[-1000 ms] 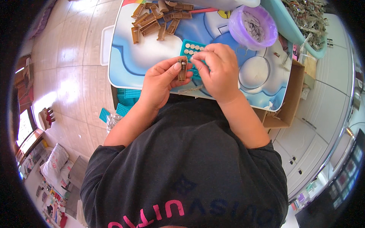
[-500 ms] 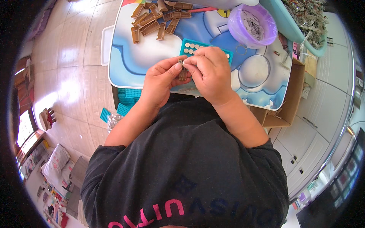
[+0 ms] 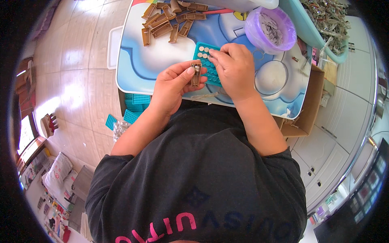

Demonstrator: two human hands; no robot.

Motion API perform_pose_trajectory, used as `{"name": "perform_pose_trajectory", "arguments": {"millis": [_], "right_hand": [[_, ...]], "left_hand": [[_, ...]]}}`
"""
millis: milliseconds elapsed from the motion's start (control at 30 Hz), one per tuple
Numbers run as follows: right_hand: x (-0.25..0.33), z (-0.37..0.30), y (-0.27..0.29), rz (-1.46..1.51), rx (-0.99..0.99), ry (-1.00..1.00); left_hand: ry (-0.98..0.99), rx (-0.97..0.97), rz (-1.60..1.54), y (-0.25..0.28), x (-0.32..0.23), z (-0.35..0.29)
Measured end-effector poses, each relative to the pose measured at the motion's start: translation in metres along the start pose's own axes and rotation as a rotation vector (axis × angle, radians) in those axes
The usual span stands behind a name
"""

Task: The person assembles small brown plastic components by hand, fitting them into an assembly tray.

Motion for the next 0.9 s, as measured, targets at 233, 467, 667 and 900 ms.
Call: {"name": "perform_pose_trajectory", "arguments": {"millis": [233,467,667,900], "right_hand": [[0.007,-0.001,0.002,0.063,-0.023,-0.001],[0.024,-0.001,0.004,0.222,-0.019,-0.022],[0.024,-0.003,-0.002,0.236,0.038,-0.102],[0.029,-0.002,-0.007,0.237,0.069,-0.094]], "left_hand": [[0.004,0.009,-0.011,0.0,-0.001,0.0],[-0.003,0.001,-0.008,0.001,0.0,0.001],[-0.013,0.004,-0.016,0.002,0.004,0.003],[-0.045,-0.015,0.001,0.005,0.005,0.002]]}}
Point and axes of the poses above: each hand's wrist, its own z-axis towards the middle knuckle, its own y-axis out of the back of the hand, x = y × z, the point moved 6 cm from there along z, towards the middle knuckle
